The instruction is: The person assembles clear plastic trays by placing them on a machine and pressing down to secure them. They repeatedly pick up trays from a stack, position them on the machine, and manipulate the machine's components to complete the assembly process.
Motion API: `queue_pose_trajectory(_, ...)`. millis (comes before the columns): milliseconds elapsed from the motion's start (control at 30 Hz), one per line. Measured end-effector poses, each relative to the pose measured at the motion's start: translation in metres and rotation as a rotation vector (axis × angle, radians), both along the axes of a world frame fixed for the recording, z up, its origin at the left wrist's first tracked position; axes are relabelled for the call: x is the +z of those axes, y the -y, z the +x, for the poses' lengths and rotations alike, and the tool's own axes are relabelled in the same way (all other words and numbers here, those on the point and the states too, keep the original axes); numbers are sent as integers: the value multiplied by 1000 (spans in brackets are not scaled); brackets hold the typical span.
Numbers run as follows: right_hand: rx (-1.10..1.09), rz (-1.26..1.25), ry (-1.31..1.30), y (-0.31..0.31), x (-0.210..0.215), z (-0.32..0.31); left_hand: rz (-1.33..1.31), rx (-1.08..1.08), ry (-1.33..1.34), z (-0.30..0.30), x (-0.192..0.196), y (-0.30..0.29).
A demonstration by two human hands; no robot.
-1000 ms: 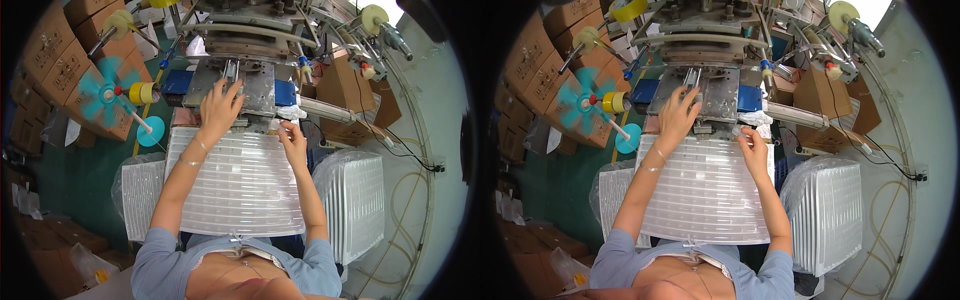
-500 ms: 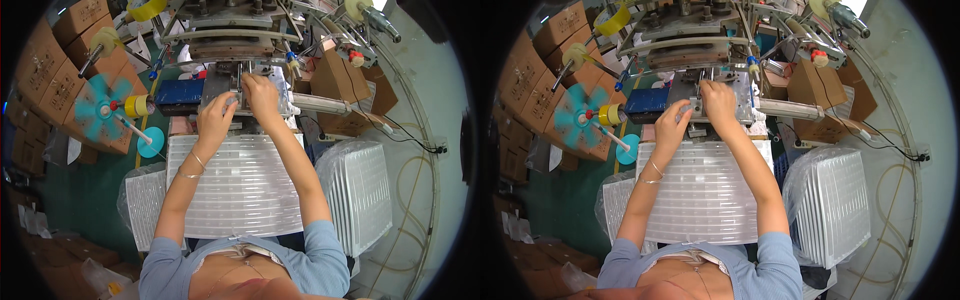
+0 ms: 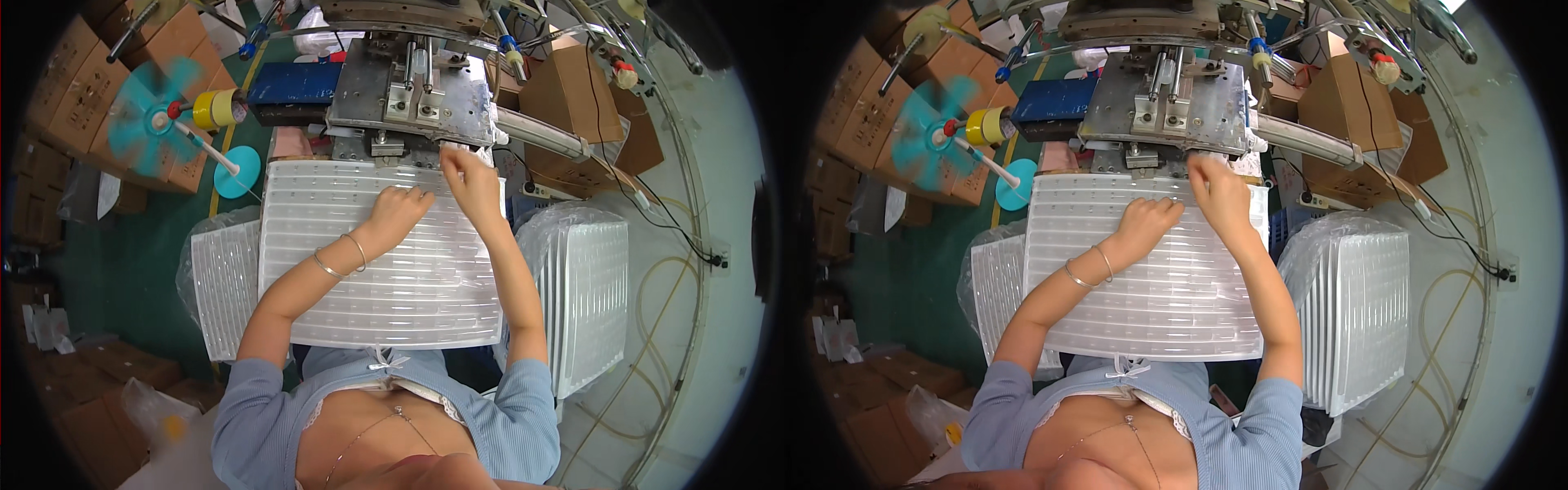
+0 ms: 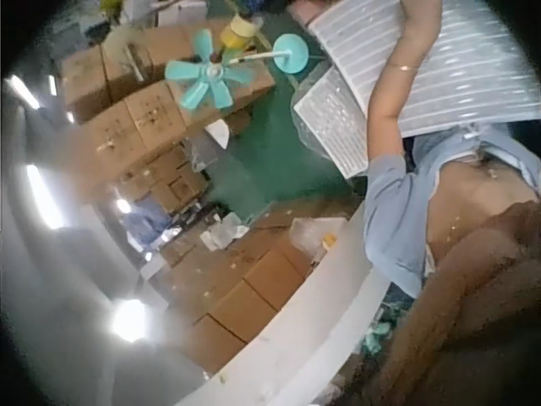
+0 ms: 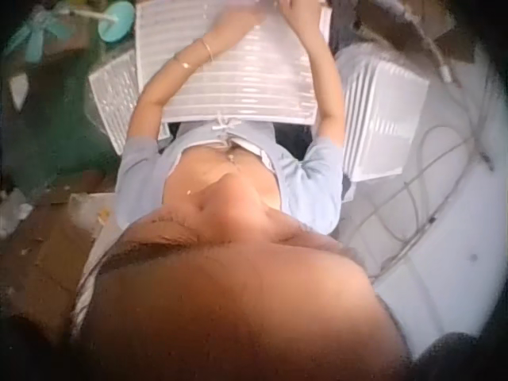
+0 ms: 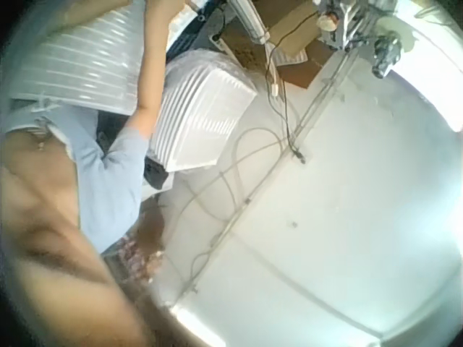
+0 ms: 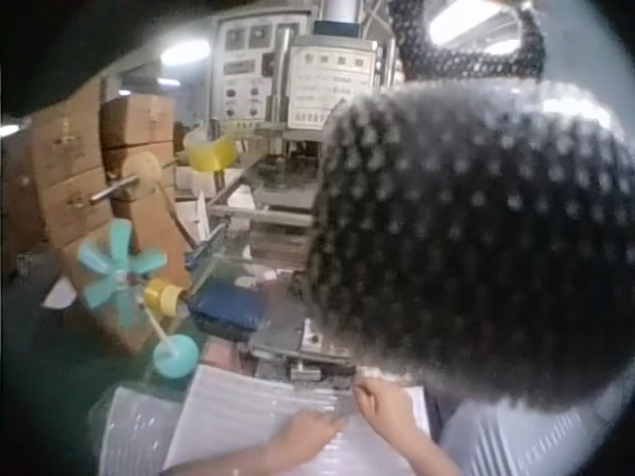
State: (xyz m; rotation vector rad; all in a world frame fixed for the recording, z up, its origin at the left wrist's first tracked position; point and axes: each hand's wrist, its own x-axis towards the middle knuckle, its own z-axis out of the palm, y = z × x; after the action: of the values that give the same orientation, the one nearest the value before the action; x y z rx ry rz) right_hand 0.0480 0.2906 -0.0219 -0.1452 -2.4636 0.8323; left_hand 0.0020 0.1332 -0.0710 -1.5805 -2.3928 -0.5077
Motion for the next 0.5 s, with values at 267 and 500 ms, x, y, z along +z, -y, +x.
queue_pose_trajectory(267, 115, 652, 353, -19, -56, 57, -164, 55, -37, -8, -17, -3)
queue_pose_trajectory(500, 156, 601, 371, -20, -61, 46, 116, 140, 185, 1, -8, 9)
